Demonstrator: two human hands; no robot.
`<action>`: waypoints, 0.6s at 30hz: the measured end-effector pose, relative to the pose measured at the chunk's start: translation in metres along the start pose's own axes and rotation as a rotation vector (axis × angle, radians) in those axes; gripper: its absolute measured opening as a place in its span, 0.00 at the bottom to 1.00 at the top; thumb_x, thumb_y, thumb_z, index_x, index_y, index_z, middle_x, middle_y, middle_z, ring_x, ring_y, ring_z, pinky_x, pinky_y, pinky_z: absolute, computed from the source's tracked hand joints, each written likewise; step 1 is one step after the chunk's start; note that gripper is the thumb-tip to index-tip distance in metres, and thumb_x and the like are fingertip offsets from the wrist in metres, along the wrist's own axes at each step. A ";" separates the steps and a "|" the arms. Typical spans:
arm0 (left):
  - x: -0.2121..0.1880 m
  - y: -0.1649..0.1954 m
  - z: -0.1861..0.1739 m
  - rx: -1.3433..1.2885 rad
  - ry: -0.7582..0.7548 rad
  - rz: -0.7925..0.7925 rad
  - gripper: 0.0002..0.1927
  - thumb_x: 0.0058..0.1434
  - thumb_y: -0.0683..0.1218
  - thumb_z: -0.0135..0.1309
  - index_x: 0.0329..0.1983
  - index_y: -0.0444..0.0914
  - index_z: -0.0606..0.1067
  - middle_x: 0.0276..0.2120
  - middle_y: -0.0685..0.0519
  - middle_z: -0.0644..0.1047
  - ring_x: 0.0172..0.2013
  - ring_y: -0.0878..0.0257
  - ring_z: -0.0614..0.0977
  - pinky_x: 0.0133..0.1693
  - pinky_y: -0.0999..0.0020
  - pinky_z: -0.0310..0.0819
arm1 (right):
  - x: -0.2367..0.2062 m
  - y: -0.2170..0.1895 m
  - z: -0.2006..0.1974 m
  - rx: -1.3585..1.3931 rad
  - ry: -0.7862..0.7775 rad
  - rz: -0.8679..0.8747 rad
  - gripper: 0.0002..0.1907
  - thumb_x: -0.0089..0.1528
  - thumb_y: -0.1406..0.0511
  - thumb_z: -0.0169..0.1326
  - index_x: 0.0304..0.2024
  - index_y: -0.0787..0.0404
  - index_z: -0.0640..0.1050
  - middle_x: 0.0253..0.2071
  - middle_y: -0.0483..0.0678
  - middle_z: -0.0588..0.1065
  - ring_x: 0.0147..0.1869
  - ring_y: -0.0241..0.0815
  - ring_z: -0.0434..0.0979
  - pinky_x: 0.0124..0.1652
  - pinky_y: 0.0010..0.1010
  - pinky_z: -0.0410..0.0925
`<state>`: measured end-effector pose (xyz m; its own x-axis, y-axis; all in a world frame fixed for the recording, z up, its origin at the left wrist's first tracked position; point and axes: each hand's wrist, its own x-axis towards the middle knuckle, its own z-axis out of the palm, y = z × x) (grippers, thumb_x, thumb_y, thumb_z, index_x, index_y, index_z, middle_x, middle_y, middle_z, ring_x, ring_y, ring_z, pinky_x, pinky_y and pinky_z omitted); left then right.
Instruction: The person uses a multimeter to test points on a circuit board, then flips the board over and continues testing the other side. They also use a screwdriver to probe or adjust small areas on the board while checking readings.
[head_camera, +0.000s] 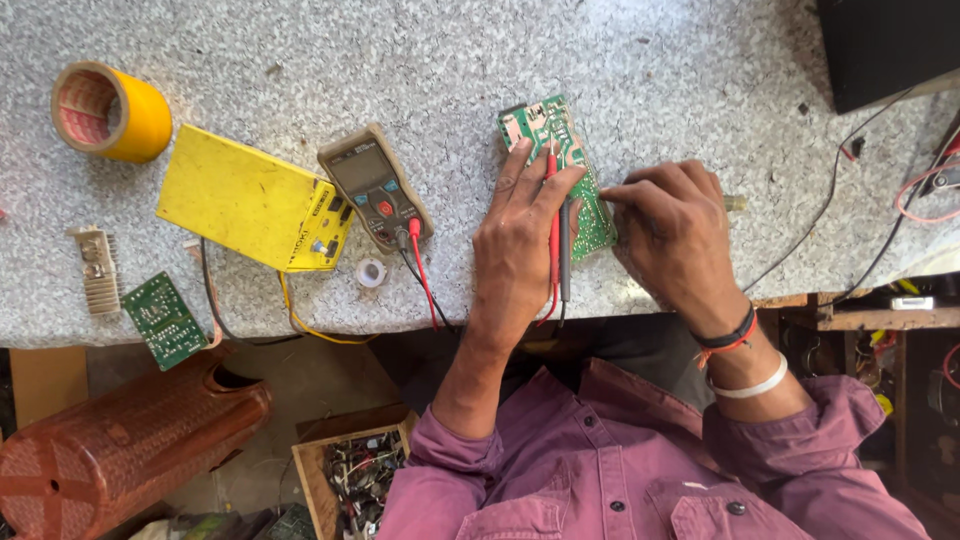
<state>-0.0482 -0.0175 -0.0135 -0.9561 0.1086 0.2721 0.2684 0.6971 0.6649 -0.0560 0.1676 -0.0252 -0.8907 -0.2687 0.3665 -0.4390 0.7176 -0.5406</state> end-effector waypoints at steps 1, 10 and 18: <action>-0.001 0.000 0.000 0.003 0.004 0.006 0.16 0.70 0.46 0.53 0.60 0.44 0.75 0.64 0.44 0.74 0.70 0.44 0.68 0.64 0.53 0.70 | -0.001 -0.001 0.000 0.000 0.003 0.005 0.12 0.59 0.72 0.62 0.44 0.56 0.83 0.44 0.46 0.78 0.50 0.51 0.74 0.52 0.41 0.66; -0.002 0.000 0.001 0.010 0.005 0.002 0.16 0.70 0.46 0.53 0.61 0.44 0.76 0.65 0.45 0.74 0.71 0.45 0.68 0.66 0.54 0.70 | 0.000 0.000 0.001 -0.023 0.020 0.003 0.11 0.61 0.73 0.61 0.45 0.56 0.83 0.46 0.47 0.78 0.51 0.50 0.74 0.53 0.40 0.66; 0.001 0.002 -0.001 0.010 0.024 0.025 0.16 0.70 0.46 0.54 0.60 0.43 0.75 0.63 0.44 0.75 0.71 0.44 0.68 0.65 0.52 0.70 | -0.001 -0.003 0.001 -0.007 0.033 0.005 0.11 0.58 0.73 0.61 0.43 0.57 0.84 0.44 0.47 0.78 0.49 0.51 0.74 0.50 0.40 0.66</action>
<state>-0.0485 -0.0169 -0.0113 -0.9460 0.1091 0.3052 0.2908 0.7015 0.6507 -0.0537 0.1646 -0.0248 -0.8886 -0.2439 0.3886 -0.4336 0.7233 -0.5375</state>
